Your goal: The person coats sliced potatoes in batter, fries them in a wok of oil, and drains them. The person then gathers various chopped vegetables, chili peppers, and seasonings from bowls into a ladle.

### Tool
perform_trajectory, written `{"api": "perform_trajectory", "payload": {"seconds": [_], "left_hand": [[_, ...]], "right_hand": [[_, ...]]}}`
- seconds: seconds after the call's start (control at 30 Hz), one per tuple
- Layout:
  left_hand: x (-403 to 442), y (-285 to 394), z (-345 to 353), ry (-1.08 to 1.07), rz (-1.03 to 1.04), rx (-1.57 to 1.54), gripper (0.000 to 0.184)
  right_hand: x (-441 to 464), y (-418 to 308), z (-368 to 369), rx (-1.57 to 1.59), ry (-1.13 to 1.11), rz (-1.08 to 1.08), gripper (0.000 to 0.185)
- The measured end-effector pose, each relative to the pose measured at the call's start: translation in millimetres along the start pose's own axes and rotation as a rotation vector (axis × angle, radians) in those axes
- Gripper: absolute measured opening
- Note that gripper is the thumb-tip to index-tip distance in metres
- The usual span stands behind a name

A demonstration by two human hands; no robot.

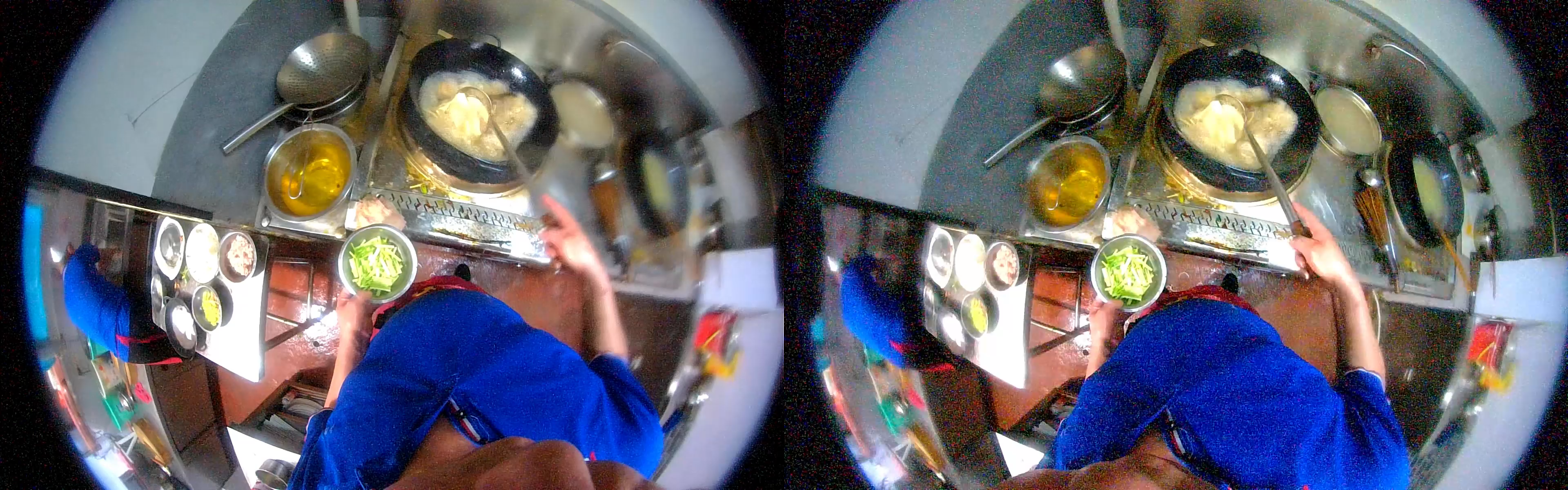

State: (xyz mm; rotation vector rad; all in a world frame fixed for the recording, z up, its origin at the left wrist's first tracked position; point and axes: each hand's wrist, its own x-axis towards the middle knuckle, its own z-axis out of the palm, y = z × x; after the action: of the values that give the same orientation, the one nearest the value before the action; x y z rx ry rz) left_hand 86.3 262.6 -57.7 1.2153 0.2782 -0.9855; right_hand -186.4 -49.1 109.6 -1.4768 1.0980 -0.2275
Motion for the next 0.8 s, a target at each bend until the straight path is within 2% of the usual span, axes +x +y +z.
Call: {"api": "perform_trajectory", "payload": {"seconds": [0.03, 0.17, 0.2, 0.3, 0.33, 0.43, 0.5, 0.57, 0.67, 0.7, 0.73, 0.8], "left_hand": [[-1, 0, 2, 0.018, -0.002, -0.006, 0.035], [0, -2, 1, 0.012, 0.021, 0.090, 0.035], [2, -1, 0, 0.003, 0.011, 0.064, 0.035], [4, 1, -2, -0.033, 0.006, 0.002, 0.035], [5, 1, -3, -0.047, 0.021, 0.001, 0.036], [0, 5, -2, -0.026, 0.010, 0.004, 0.035], [-3, 1, 1, -0.010, 0.004, -0.015, 0.035], [1, -3, 1, -0.023, 0.015, -0.042, 0.035], [7, -3, -7, -0.004, 0.012, 0.106, 0.035], [5, 0, -5, -0.027, 0.007, 0.061, 0.035], [0, 3, -1, -0.046, 0.003, 0.016, 0.035], [-4, 4, 0, -0.064, 0.007, -0.038, 0.036]], "right_hand": [[-2, 3, -7, -0.181, -0.002, -0.094, 0.067], [-1, 16, -37, -0.502, -0.022, -0.207, 0.068], [8, 17, -36, -0.494, -0.080, -0.091, 0.067], [14, -2, -26, -0.514, -0.029, -0.068, 0.067], [7, -12, -27, -0.619, 0.018, -0.190, 0.067], [-7, -18, -45, -0.750, 0.065, -0.290, 0.066], [8, 1, -58, -0.721, 0.028, -0.238, 0.068], [23, 3, -50, -0.948, -0.001, -0.291, 0.069], [52, 1, -23, -0.862, 0.137, -0.184, 0.069], [67, 8, -19, -0.817, 0.161, -0.174, 0.068], [84, 27, -26, -0.756, 0.217, -0.301, 0.066], [93, 31, -28, -0.647, 0.284, -0.389, 0.065]]}}
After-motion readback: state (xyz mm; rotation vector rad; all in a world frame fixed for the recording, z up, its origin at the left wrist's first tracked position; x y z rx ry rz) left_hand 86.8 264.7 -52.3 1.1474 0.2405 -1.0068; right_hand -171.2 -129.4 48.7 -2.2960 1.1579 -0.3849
